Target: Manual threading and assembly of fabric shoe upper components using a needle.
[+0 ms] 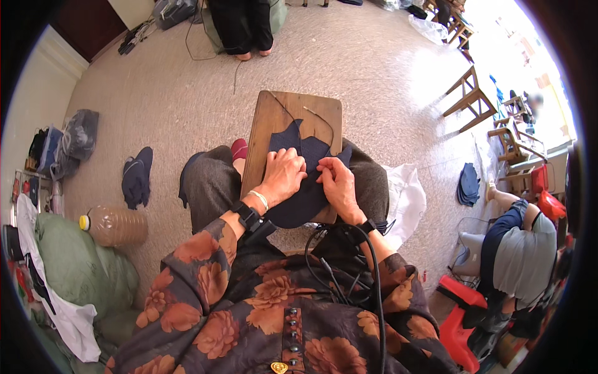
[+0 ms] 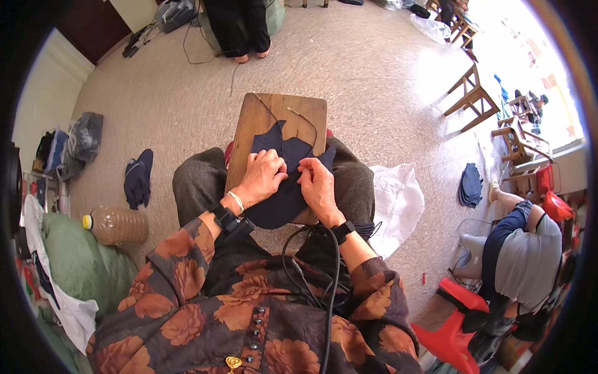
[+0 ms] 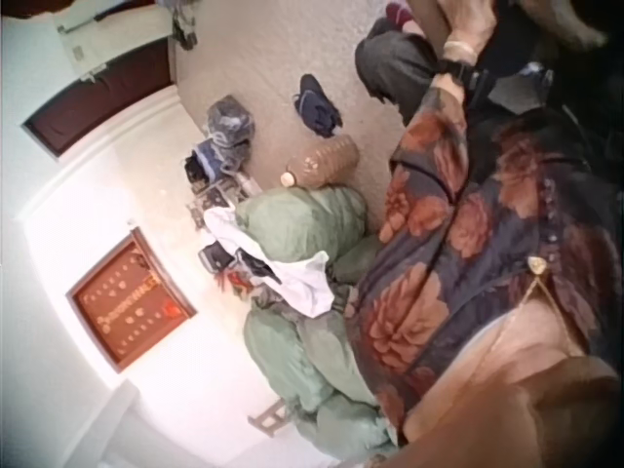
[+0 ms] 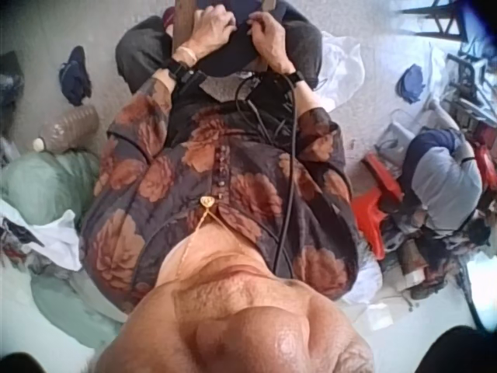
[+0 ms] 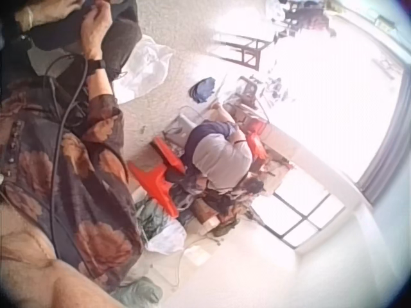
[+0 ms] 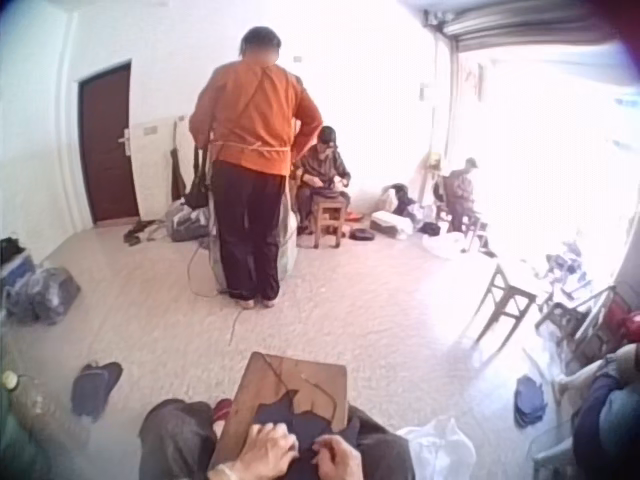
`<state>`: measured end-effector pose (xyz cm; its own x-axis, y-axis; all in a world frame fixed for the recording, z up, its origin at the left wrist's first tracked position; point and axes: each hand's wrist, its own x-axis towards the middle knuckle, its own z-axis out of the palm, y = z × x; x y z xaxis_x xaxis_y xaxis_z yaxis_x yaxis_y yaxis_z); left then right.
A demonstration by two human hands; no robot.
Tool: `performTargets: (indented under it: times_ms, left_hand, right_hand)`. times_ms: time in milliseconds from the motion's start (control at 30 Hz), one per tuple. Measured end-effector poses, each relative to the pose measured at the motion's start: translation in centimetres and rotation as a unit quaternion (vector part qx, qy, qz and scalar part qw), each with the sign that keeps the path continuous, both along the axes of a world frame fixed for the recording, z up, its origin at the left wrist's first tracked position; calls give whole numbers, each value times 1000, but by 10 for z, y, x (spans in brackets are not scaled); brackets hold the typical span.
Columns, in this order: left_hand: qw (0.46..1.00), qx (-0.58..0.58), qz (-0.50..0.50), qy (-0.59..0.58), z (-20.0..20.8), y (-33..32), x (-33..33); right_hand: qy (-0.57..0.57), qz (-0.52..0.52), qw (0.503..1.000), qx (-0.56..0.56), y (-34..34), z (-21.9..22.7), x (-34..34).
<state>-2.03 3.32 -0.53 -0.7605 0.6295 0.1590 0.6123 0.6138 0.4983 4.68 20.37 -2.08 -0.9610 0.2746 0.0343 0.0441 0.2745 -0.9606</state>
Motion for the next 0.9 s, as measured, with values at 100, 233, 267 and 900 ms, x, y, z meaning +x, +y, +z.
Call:
performTargets:
  times_ms: [100, 233, 267, 900]
  left_hand:
    - [997, 37, -13, 66, -5, -1, 6]
    - [995, 96, -1, 36, -7, -2, 5]
    - [992, 119, 21, -34, -7, 0, 4]
    - [998, 16, 54, 41, -6, 9, 10]
  right_hand:
    - [-23, 3, 998, -56, 5, 2, -1]
    - [-81, 60, 977, -190, 14, 9, -2]
    - [-79, 57, 977, -190, 15, 10, -1]
    - [12, 15, 999, -31, 6, -3, -1]
